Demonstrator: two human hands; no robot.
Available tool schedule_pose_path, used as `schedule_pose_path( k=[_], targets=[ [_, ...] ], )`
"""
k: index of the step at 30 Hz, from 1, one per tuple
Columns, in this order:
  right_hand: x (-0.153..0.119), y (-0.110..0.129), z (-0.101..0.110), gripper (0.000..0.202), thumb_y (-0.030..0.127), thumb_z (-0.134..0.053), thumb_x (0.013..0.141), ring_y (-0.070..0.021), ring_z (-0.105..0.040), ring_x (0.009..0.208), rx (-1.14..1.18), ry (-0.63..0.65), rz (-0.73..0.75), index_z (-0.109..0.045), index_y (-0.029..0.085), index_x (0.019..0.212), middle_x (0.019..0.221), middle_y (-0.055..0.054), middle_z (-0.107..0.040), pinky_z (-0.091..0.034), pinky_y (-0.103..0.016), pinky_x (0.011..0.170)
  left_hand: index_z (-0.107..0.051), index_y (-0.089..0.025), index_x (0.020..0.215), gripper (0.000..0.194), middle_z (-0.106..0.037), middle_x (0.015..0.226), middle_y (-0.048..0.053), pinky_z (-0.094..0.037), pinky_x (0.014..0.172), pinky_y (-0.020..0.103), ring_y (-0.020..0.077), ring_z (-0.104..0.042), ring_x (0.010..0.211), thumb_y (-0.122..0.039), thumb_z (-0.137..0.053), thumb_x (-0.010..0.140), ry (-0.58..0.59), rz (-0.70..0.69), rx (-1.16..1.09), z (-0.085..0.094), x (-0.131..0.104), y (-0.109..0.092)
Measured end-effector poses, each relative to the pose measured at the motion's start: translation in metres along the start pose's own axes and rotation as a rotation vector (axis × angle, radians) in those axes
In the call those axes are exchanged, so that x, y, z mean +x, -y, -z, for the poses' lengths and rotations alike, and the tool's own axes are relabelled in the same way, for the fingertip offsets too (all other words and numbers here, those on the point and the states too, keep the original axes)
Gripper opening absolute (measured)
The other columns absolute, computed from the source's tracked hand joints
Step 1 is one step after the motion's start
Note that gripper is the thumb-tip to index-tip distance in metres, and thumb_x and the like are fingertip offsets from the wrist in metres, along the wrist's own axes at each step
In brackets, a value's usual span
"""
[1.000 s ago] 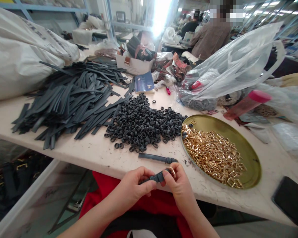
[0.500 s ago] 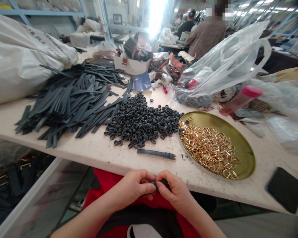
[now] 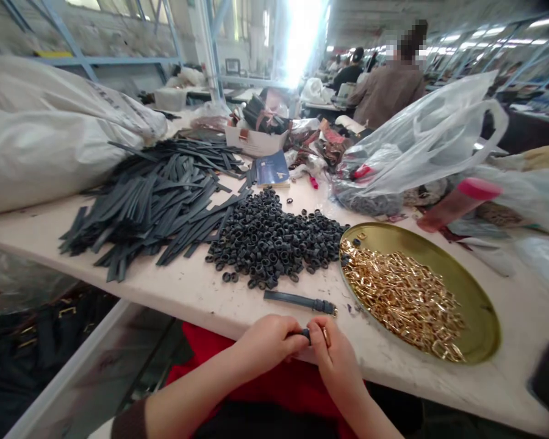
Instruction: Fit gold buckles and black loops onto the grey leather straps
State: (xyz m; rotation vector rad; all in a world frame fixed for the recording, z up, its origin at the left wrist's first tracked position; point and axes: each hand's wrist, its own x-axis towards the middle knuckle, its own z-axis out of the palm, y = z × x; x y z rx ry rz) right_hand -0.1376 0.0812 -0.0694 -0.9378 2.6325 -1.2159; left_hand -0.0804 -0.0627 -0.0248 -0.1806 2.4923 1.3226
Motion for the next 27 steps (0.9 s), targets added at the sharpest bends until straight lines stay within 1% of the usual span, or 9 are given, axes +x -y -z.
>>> schedule_pose_path(
  k=[3, 5, 10, 12, 14, 17, 20, 24, 27],
  targets=[
    [0.016, -0.021, 0.002, 0.031, 0.042, -0.036, 0.086, -0.0237, -0.056, 0.078, -0.302, -0.166, 0.149, -0.055, 0.018, 0.082, 0.082, -0.01, -0.062, -0.041, -0.037, 0.072, -0.065, -0.018, 0.082, 0.023, -0.066, 0.079, 0.005, -0.043, 0.066, 0.025, 0.0184, -0.059, 0.076, -0.033, -0.047, 0.082, -0.249, -0.104, 0.317, 0.011, 0.013, 0.011],
    [0.024, -0.034, 0.002, 0.038, 0.048, -0.038, 0.084, -0.0274, -0.054, 0.092, -0.43, -0.246, 0.242, -0.056, 0.016, 0.093, 0.099, -0.014, -0.061, -0.038, -0.042, 0.082, -0.065, -0.02, 0.085, 0.023, -0.065, 0.083, 0.003, -0.043, 0.07, 0.024, 0.0167, -0.059, 0.079, -0.033, -0.046, 0.084, -0.401, -0.082, 0.467, 0.034, 0.015, 0.027],
    [0.032, -0.049, -0.007, 0.061, 0.062, -0.04, 0.076, -0.0312, -0.051, 0.101, -0.555, -0.235, 0.363, -0.051, 0.012, 0.11, 0.109, -0.016, -0.058, -0.034, -0.045, 0.09, -0.059, -0.016, 0.101, 0.027, -0.06, 0.099, 0.01, -0.041, 0.081, 0.029, 0.019, -0.056, 0.092, -0.019, -0.036, 0.086, -0.717, 0.243, 0.73, 0.134, 0.01, 0.087],
    [0.034, -0.049, -0.009, 0.058, 0.06, -0.038, 0.078, -0.0314, -0.052, 0.099, -0.598, -0.246, 0.351, -0.052, 0.012, 0.109, 0.108, -0.016, -0.059, -0.034, -0.045, 0.089, -0.057, -0.013, 0.105, 0.029, -0.058, 0.101, 0.013, -0.041, 0.081, 0.034, 0.0234, -0.054, 0.094, -0.014, -0.036, 0.084, -0.76, 0.362, 0.778, 0.167, 0.01, 0.109],
    [0.037, -0.048, -0.011, 0.054, 0.056, -0.035, 0.081, -0.0311, -0.053, 0.097, -0.638, -0.261, 0.326, -0.054, 0.012, 0.106, 0.107, -0.016, -0.059, -0.035, -0.045, 0.088, -0.058, -0.013, 0.101, 0.028, -0.058, 0.099, 0.013, -0.042, 0.079, 0.035, 0.0248, -0.055, 0.094, -0.014, -0.038, 0.082, -0.756, 0.439, 0.801, 0.187, 0.013, 0.125],
    [0.043, -0.046, -0.013, 0.052, 0.052, -0.032, 0.084, -0.0313, -0.053, 0.097, -0.677, -0.277, 0.259, -0.055, 0.011, 0.106, 0.106, -0.017, -0.06, -0.035, -0.046, 0.088, -0.059, -0.012, 0.096, 0.025, -0.058, 0.097, 0.014, -0.042, 0.078, 0.035, 0.0255, -0.055, 0.093, -0.015, -0.041, 0.079, -0.737, 0.49, 0.803, 0.196, 0.017, 0.137],
    [0.049, -0.046, -0.015, 0.05, 0.049, -0.033, 0.085, -0.0318, -0.052, 0.097, -0.679, -0.28, 0.179, -0.056, 0.01, 0.106, 0.107, -0.017, -0.059, -0.034, -0.047, 0.088, -0.059, -0.008, 0.093, 0.025, -0.059, 0.094, 0.016, -0.041, 0.079, 0.038, 0.0278, -0.056, 0.092, -0.014, -0.04, 0.078, -0.742, 0.495, 0.773, 0.198, 0.014, 0.134],
    [0.048, -0.044, -0.013, 0.05, 0.05, -0.037, 0.083, -0.0317, -0.05, 0.1, -0.571, -0.342, 0.185, -0.054, 0.011, 0.11, 0.109, -0.018, -0.058, -0.033, -0.049, 0.09, -0.057, -0.007, 0.095, 0.03, -0.059, 0.096, 0.017, -0.041, 0.078, 0.037, 0.0274, -0.056, 0.091, -0.02, -0.034, 0.081, -0.766, 0.426, 0.663, 0.192, -0.005, 0.106],
    [0.04, -0.033, -0.006, 0.044, 0.048, -0.042, 0.082, -0.0299, -0.049, 0.103, -0.363, -0.377, 0.222, -0.053, 0.014, 0.108, 0.11, -0.016, -0.056, -0.033, -0.049, 0.091, -0.057, -0.013, 0.092, 0.028, -0.063, 0.082, 0.007, -0.043, 0.068, 0.027, 0.0191, -0.058, 0.076, -0.026, -0.036, 0.08, -0.687, 0.307, 0.514, 0.158, -0.024, 0.069]
  ],
)
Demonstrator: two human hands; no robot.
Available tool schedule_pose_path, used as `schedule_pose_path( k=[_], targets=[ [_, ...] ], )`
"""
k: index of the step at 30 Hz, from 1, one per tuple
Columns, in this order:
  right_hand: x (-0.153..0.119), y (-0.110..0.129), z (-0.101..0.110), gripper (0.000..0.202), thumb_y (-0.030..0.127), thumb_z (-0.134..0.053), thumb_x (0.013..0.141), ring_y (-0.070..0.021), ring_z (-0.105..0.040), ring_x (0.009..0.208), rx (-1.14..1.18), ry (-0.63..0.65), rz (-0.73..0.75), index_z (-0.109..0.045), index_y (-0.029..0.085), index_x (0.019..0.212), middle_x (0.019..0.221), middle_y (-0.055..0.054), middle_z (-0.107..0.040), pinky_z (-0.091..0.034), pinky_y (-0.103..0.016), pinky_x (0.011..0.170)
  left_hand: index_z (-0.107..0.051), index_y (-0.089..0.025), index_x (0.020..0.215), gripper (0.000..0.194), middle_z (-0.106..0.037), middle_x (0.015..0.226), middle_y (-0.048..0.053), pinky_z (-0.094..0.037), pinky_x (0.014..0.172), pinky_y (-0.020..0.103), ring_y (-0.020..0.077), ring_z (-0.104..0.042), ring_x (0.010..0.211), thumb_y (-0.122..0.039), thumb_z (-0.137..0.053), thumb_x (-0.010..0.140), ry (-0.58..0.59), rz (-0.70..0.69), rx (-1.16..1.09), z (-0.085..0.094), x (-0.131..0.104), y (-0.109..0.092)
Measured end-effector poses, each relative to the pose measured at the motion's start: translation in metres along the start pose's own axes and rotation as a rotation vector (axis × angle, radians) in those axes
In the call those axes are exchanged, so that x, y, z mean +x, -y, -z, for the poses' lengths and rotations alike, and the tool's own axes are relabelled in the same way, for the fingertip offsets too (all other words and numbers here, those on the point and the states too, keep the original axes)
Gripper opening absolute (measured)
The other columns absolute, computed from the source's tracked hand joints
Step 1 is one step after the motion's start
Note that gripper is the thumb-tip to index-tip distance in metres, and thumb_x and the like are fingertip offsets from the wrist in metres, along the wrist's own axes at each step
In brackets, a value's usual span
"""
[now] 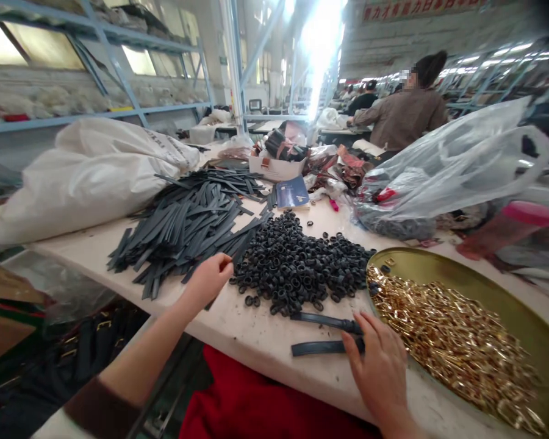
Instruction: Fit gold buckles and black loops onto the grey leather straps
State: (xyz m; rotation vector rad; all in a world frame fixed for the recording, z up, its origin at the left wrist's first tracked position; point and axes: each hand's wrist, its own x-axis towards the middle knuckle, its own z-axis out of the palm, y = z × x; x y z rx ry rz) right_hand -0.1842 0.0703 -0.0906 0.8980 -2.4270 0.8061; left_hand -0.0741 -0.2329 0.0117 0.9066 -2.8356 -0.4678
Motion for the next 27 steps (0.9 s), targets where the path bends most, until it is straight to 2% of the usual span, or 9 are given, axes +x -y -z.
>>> schedule_pose_path(
  k=[2, 4, 6, 8, 11, 16, 20, 24, 27],
  targets=[
    [0.0, 0.012, 0.01, 0.039, 0.044, -0.043, 0.082, -0.0256, -0.054, 0.092, 0.247, 0.058, -0.096, -0.052, 0.016, 0.108, 0.101, -0.013, -0.059, -0.041, -0.043, 0.083, -0.059, -0.018, 0.083, 0.023, -0.061, 0.069, -0.002, -0.042, 0.059, 0.02, 0.0135, -0.057, 0.065, -0.029, -0.039, 0.078, 0.148, -0.101, -0.166, -0.005, -0.036, -0.029],
    [0.001, 0.026, 0.018, 0.037, 0.043, -0.04, 0.084, -0.0187, -0.056, 0.07, 0.569, 0.192, -0.267, -0.048, 0.017, 0.111, 0.083, -0.008, -0.059, -0.047, -0.032, 0.064, -0.057, -0.016, 0.075, 0.017, -0.055, 0.063, -0.004, -0.039, 0.055, 0.019, 0.0114, -0.052, 0.06, -0.025, -0.043, 0.074, 0.47, -0.134, -0.551, -0.018, -0.071, -0.057],
    [0.005, 0.037, 0.023, 0.034, 0.044, -0.041, 0.084, -0.0135, -0.05, 0.053, 0.811, 0.324, -0.424, -0.049, 0.017, 0.103, 0.066, 0.0, -0.053, -0.043, -0.025, 0.049, -0.054, -0.016, 0.072, 0.011, -0.048, 0.055, -0.006, -0.033, 0.048, 0.017, 0.0085, -0.043, 0.051, -0.022, -0.045, 0.07, 0.665, -0.05, -0.788, -0.033, -0.097, -0.08],
    [0.012, 0.04, 0.026, 0.03, 0.047, -0.044, 0.082, -0.0112, -0.045, 0.046, 0.901, 0.45, -0.482, -0.051, 0.018, 0.089, 0.055, 0.004, -0.046, -0.037, -0.022, 0.043, -0.052, -0.016, 0.074, 0.01, -0.047, 0.054, -0.007, -0.029, 0.045, 0.017, 0.0069, -0.038, 0.047, -0.022, -0.045, 0.069, 0.764, 0.04, -0.954, -0.048, -0.11, -0.096],
    [0.029, 0.029, 0.024, 0.032, 0.045, -0.035, 0.086, -0.0119, -0.047, 0.046, 0.72, 0.553, -0.386, -0.053, 0.018, 0.086, 0.054, 0.004, -0.048, -0.037, -0.022, 0.043, -0.048, -0.017, 0.074, 0.01, -0.048, 0.051, -0.007, -0.026, 0.04, 0.016, 0.0057, -0.035, 0.041, -0.026, -0.045, 0.07, 0.773, 0.178, -1.119, -0.062, -0.111, -0.109],
    [0.066, 0.0, 0.005, 0.021, 0.025, -0.039, 0.085, -0.0171, -0.057, 0.074, 0.031, 0.463, -0.107, -0.058, 0.018, 0.085, 0.082, -0.005, -0.061, -0.04, -0.026, 0.064, -0.044, -0.018, 0.071, 0.008, -0.047, 0.046, -0.008, -0.023, 0.034, 0.015, 0.0043, -0.033, 0.032, -0.026, -0.044, 0.07, 0.696, 0.349, -1.227, -0.073, -0.1, -0.11],
    [0.08, -0.005, -0.013, 0.012, 0.018, -0.048, 0.08, -0.0171, -0.057, 0.071, -0.071, 0.524, -0.075, -0.059, 0.018, 0.076, 0.078, -0.006, -0.06, -0.036, -0.026, 0.061, -0.045, -0.018, 0.072, 0.009, -0.048, 0.046, -0.008, -0.023, 0.033, 0.014, 0.0036, -0.033, 0.032, -0.027, -0.045, 0.07, 0.698, 0.397, -1.293, -0.076, -0.096, -0.104],
    [0.082, -0.005, -0.013, 0.013, 0.018, -0.046, 0.081, -0.0171, -0.055, 0.068, -0.106, 0.555, -0.046, -0.057, 0.018, 0.075, 0.074, -0.005, -0.059, -0.033, -0.026, 0.058, -0.046, -0.018, 0.074, 0.011, -0.048, 0.046, -0.008, -0.022, 0.032, 0.014, 0.0034, -0.033, 0.031, -0.028, -0.047, 0.07, 0.724, 0.428, -1.347, -0.077, -0.091, -0.102],
    [0.076, -0.004, -0.003, 0.013, 0.027, -0.046, 0.082, -0.0152, -0.052, 0.061, 0.1, 0.543, -0.159, -0.055, 0.019, 0.078, 0.067, -0.001, -0.057, -0.033, -0.026, 0.056, -0.047, -0.018, 0.077, 0.011, -0.049, 0.046, -0.008, -0.022, 0.032, 0.014, 0.0035, -0.034, 0.031, -0.026, -0.046, 0.069, 0.747, 0.448, -1.367, -0.079, -0.087, -0.101]
  ],
)
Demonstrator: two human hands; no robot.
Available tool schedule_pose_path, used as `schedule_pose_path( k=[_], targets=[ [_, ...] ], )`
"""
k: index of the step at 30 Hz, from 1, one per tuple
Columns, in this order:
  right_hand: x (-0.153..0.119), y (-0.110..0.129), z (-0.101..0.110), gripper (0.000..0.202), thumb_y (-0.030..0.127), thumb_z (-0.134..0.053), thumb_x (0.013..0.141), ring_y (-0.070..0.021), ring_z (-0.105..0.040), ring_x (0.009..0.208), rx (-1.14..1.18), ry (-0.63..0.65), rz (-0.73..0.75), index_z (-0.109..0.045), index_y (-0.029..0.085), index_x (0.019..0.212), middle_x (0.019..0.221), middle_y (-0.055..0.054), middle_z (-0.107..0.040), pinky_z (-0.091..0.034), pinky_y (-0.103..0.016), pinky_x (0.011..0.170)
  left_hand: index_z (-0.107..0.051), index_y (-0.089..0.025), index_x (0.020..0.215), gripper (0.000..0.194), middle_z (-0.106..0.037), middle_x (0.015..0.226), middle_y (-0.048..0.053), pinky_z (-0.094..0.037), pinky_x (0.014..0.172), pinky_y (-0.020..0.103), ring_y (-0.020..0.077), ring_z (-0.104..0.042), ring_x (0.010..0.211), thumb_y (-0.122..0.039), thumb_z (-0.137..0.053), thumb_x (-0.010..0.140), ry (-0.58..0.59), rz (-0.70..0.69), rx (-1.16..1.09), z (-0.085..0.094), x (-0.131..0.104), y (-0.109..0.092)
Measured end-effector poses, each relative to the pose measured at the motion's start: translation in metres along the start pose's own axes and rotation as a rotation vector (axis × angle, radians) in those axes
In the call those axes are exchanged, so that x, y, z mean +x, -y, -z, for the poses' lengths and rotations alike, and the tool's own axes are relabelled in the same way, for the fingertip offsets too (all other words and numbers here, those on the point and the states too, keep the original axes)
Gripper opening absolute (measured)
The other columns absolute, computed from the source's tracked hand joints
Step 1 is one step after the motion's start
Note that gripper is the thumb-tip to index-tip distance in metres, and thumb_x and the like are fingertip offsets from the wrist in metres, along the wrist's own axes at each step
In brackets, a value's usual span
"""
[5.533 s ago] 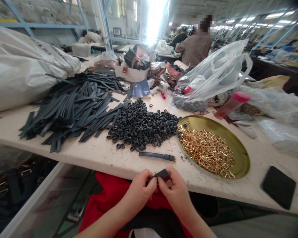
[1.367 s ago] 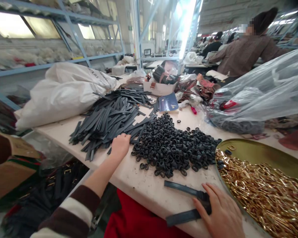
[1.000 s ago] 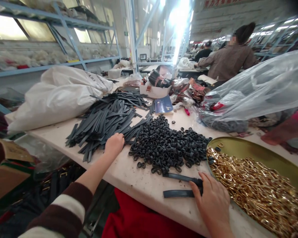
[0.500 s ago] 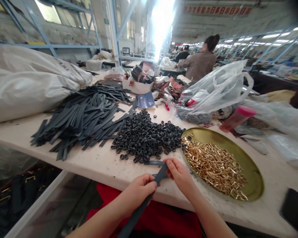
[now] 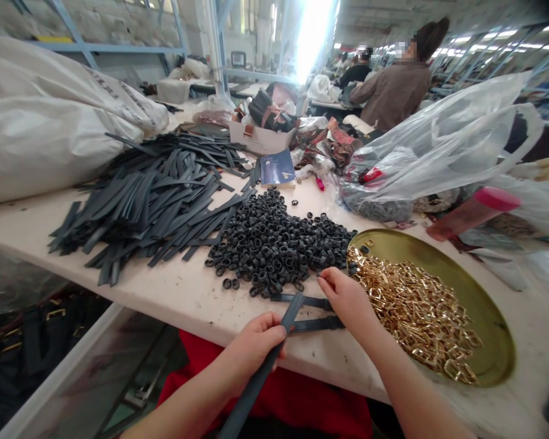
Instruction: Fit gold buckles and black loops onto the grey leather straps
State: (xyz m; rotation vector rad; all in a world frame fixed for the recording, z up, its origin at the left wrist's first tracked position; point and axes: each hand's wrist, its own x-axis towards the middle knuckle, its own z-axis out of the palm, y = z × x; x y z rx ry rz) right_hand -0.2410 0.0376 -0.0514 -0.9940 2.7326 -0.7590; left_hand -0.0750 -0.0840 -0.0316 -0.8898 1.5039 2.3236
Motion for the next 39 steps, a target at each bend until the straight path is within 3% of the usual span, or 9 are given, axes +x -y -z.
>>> schedule_pose_path(
  k=[5, 8, 16, 20, 24, 29, 33, 36, 39],
  targets=[
    [-0.031, 0.008, 0.006, 0.026, 0.044, -0.057, 0.074, -0.0091, -0.042, 0.047, 0.892, 0.112, -0.253, -0.051, 0.019, 0.071, 0.054, 0.004, -0.05, -0.033, -0.022, 0.047, -0.047, -0.017, 0.081, 0.014, -0.052, 0.049, -0.007, -0.022, 0.031, 0.014, 0.004, -0.037, 0.03, -0.023, -0.044, 0.069, 0.055, -0.014, 0.006, -0.001, 0.007, 0.003],
    [-0.05, 0.019, 0.006, 0.032, 0.047, -0.06, 0.072, -0.0073, -0.037, 0.043, 1.173, 0.071, -0.352, -0.048, 0.019, 0.063, 0.05, 0.005, -0.049, -0.029, -0.02, 0.043, -0.047, -0.017, 0.084, 0.016, -0.053, 0.05, -0.007, -0.022, 0.032, 0.015, 0.0043, -0.036, 0.03, -0.02, -0.043, 0.068, 0.03, -0.053, -0.011, -0.007, 0.005, 0.001],
    [-0.107, 0.047, 0.0, 0.025, 0.043, -0.059, 0.075, -0.0127, -0.054, 0.067, 1.428, 0.261, -0.376, -0.059, 0.018, 0.075, 0.083, -0.004, -0.064, -0.045, -0.027, 0.064, -0.044, -0.018, 0.089, 0.019, -0.058, 0.08, 0.0, -0.044, 0.057, 0.018, 0.009, -0.058, 0.065, -0.024, -0.053, 0.073, -0.345, -0.487, -0.144, -0.012, -0.007, -0.029],
    [-0.128, 0.055, -0.003, 0.023, 0.042, -0.063, 0.072, -0.0158, -0.058, 0.079, 1.617, 0.22, -0.453, -0.057, 0.019, 0.071, 0.093, -0.004, -0.065, -0.048, -0.03, 0.071, -0.043, -0.018, 0.088, 0.02, -0.058, 0.087, 0.0, -0.049, 0.066, 0.026, 0.0118, -0.06, 0.075, -0.025, -0.054, 0.073, -0.485, -0.639, -0.151, -0.008, -0.004, -0.025],
    [-0.135, 0.056, -0.01, 0.025, 0.041, -0.067, 0.069, -0.0128, -0.058, 0.067, 1.566, 0.15, -0.517, -0.057, 0.018, 0.071, 0.084, -0.004, -0.065, -0.048, -0.024, 0.059, -0.044, -0.018, 0.087, 0.021, -0.058, 0.09, 0.001, -0.051, 0.071, 0.031, 0.0138, -0.06, 0.081, -0.026, -0.055, 0.072, -0.508, -0.648, -0.192, -0.015, -0.013, -0.015],
    [-0.123, 0.041, -0.007, 0.027, 0.043, -0.067, 0.068, -0.0077, -0.049, 0.052, 1.622, 0.004, -0.525, -0.057, 0.017, 0.069, 0.064, 0.001, -0.06, -0.042, -0.018, 0.049, -0.052, -0.016, 0.075, 0.019, -0.062, 0.09, 0.004, -0.048, 0.075, 0.027, 0.0152, -0.059, 0.082, -0.021, -0.065, 0.063, -0.148, -0.462, -0.055, -0.015, -0.046, -0.009],
    [-0.119, 0.036, -0.002, 0.028, 0.043, -0.065, 0.07, -0.007, -0.046, 0.049, 1.594, 0.152, -0.481, -0.058, 0.016, 0.068, 0.06, 0.002, -0.057, -0.038, -0.019, 0.046, -0.058, -0.015, 0.077, 0.018, -0.064, 0.092, 0.007, -0.048, 0.07, 0.027, 0.0161, -0.06, 0.078, -0.026, -0.065, 0.065, 0.183, -0.094, -0.117, -0.005, -0.054, -0.005],
    [-0.121, 0.038, -0.006, 0.027, 0.042, -0.065, 0.071, -0.0071, -0.045, 0.048, 1.503, 0.259, -0.413, -0.058, 0.016, 0.068, 0.06, 0.002, -0.057, -0.037, -0.02, 0.049, -0.057, -0.016, 0.09, 0.027, -0.064, 0.085, 0.006, -0.047, 0.058, 0.022, 0.0131, -0.061, 0.07, -0.037, -0.056, 0.074, 0.324, 0.068, -0.123, -0.006, -0.046, 0.001],
    [-0.12, 0.036, -0.011, 0.024, 0.04, -0.067, 0.069, -0.0076, -0.044, 0.051, 1.454, 0.17, -0.434, -0.059, 0.017, 0.07, 0.061, 0.003, -0.057, -0.037, -0.02, 0.051, -0.054, -0.015, 0.087, 0.024, -0.058, 0.06, -0.002, -0.035, 0.04, 0.014, 0.0051, -0.049, 0.041, -0.036, -0.054, 0.075, 0.309, 0.092, 0.065, -0.011, -0.037, 0.007]
  ],
)
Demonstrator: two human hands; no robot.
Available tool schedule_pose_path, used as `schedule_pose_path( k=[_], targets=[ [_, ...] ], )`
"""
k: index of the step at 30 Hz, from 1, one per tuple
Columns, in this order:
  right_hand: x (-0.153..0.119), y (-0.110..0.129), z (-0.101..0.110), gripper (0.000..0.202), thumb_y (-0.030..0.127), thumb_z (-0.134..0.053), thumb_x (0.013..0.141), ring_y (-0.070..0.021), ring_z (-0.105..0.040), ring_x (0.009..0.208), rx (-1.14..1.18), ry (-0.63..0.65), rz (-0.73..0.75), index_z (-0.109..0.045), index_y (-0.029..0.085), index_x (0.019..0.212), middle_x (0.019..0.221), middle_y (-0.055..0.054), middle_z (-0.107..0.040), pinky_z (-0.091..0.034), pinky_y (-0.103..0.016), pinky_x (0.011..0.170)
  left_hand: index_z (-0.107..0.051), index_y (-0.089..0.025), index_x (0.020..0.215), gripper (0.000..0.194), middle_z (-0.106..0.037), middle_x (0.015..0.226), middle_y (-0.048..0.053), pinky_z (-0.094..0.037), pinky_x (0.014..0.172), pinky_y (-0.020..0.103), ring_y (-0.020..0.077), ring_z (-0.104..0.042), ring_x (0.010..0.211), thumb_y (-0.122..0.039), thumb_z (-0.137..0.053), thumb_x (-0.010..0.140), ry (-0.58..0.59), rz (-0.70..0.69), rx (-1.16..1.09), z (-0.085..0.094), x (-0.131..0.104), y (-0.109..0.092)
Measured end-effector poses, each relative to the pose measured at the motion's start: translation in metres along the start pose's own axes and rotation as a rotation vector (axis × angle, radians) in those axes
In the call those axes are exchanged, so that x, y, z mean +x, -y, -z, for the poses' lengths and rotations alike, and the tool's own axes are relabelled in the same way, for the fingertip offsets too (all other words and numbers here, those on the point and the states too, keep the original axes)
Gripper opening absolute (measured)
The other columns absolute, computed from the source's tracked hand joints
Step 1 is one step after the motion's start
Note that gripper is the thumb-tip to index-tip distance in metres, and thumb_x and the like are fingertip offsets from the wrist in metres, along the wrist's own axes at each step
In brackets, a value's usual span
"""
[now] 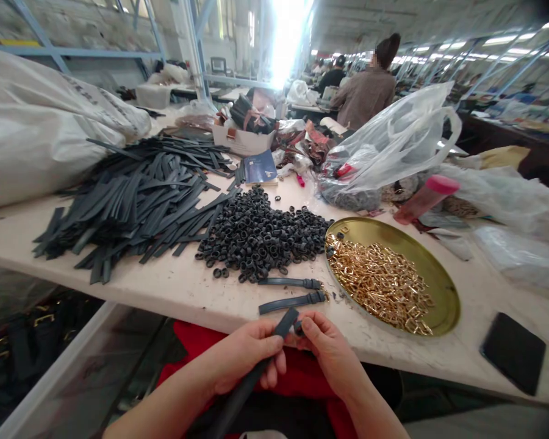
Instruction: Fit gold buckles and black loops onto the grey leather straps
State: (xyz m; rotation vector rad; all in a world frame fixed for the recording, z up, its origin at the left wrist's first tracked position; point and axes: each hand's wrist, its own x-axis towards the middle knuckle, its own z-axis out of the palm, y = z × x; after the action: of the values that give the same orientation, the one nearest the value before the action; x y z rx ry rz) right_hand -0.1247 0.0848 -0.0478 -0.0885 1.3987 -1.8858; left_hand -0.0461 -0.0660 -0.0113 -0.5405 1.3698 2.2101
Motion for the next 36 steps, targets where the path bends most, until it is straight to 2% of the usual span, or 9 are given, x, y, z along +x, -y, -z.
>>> schedule_pose_path(
  k=[3, 11, 15, 19, 24, 27, 30, 34, 36],
  targets=[
    [0.005, 0.001, 0.001, 0.023, 0.039, -0.07, 0.066, -0.0068, -0.042, 0.049, 0.144, -0.117, 0.026, -0.059, 0.018, 0.068, 0.061, 0.004, -0.055, -0.036, -0.019, 0.047, -0.051, -0.016, 0.083, 0.022, -0.049, 0.047, -0.007, -0.026, 0.034, 0.013, 0.0036, -0.038, 0.031, -0.037, -0.046, 0.078, -0.166, -0.097, 0.173, -0.003, 0.008, 0.003],
    [0.014, 0.002, -0.007, 0.02, 0.026, -0.073, 0.063, -0.0083, -0.056, 0.061, 0.347, -0.165, -0.01, -0.062, 0.02, 0.079, 0.073, 0.002, -0.063, -0.047, -0.02, 0.06, -0.048, -0.018, 0.077, 0.022, -0.044, 0.04, -0.008, -0.024, 0.031, 0.015, 0.0062, -0.034, 0.027, -0.035, -0.035, 0.081, -0.238, -0.164, 0.359, -0.01, 0.026, 0.016],
    [0.015, 0.002, -0.002, 0.024, 0.027, -0.071, 0.066, -0.0088, -0.057, 0.069, 0.149, -0.157, 0.009, -0.063, 0.022, 0.089, 0.084, 0.002, -0.064, -0.046, -0.021, 0.068, -0.05, -0.019, 0.074, 0.024, -0.041, 0.039, -0.008, -0.026, 0.034, 0.017, 0.0083, -0.035, 0.03, -0.033, -0.033, 0.082, -0.267, -0.158, 0.474, -0.004, 0.024, 0.012],
    [0.014, 0.006, 0.004, 0.021, 0.028, -0.065, 0.071, -0.0144, -0.057, 0.08, -0.157, -0.007, -0.021, -0.064, 0.021, 0.091, 0.086, 0.0, -0.065, -0.044, -0.028, 0.079, -0.054, -0.019, 0.069, 0.023, -0.06, 0.062, 0.001, -0.04, 0.056, 0.021, 0.0154, -0.056, 0.06, -0.032, -0.039, 0.082, -0.241, -0.287, 0.773, 0.003, 0.018, -0.001],
    [0.013, 0.0, -0.004, 0.018, 0.028, -0.061, 0.073, -0.0156, -0.057, 0.08, -0.298, 0.023, 0.079, -0.057, 0.02, 0.089, 0.084, 0.0, -0.062, -0.045, -0.03, 0.076, -0.048, -0.018, 0.107, 0.034, -0.065, 0.087, 0.006, -0.041, 0.074, 0.029, 0.022, -0.059, 0.081, -0.04, -0.034, 0.085, -0.328, -0.232, 0.867, 0.004, 0.025, -0.005],
    [0.016, 0.002, -0.004, 0.031, 0.027, -0.058, 0.076, -0.0152, -0.059, 0.078, -0.399, 0.045, 0.14, -0.048, 0.022, 0.105, 0.088, -0.001, -0.061, -0.047, -0.028, 0.069, -0.042, -0.019, 0.115, 0.037, -0.063, 0.097, 0.006, -0.039, 0.078, 0.028, 0.0212, -0.057, 0.089, -0.039, -0.031, 0.086, -0.313, -0.281, 0.819, 0.004, 0.034, -0.005],
    [0.027, 0.026, 0.017, 0.041, 0.024, -0.054, 0.078, -0.0153, -0.058, 0.077, -0.785, -0.032, 0.287, -0.04, 0.02, 0.117, 0.087, -0.003, -0.06, -0.046, -0.028, 0.069, -0.052, -0.02, 0.09, 0.031, -0.063, 0.082, 0.003, -0.039, 0.07, 0.025, 0.0196, -0.056, 0.077, -0.04, -0.028, 0.087, -0.319, -0.297, 0.819, 0.007, 0.039, -0.007],
    [0.052, 0.075, 0.059, 0.015, 0.022, -0.043, 0.084, -0.0193, -0.056, 0.079, -1.894, -0.408, 0.43, -0.058, 0.017, 0.086, 0.084, -0.008, -0.058, -0.04, -0.031, 0.07, -0.048, -0.021, 0.071, 0.035, -0.053, 0.064, -0.001, -0.036, 0.061, 0.023, 0.0171, -0.049, 0.064, -0.045, -0.028, 0.086, -0.385, -0.289, 0.807, 0.012, 0.04, -0.005],
    [0.065, 0.09, 0.073, 0.016, 0.018, -0.044, 0.083, -0.0219, -0.056, 0.079, -2.053, -0.425, 0.408, -0.059, 0.015, 0.079, 0.082, -0.011, -0.059, -0.038, -0.032, 0.068, -0.046, -0.02, 0.07, 0.035, -0.049, 0.062, -0.003, -0.035, 0.059, 0.022, 0.0159, -0.046, 0.062, -0.045, -0.028, 0.086, -0.364, -0.302, 0.783, 0.011, 0.04, -0.002]
  ],
)
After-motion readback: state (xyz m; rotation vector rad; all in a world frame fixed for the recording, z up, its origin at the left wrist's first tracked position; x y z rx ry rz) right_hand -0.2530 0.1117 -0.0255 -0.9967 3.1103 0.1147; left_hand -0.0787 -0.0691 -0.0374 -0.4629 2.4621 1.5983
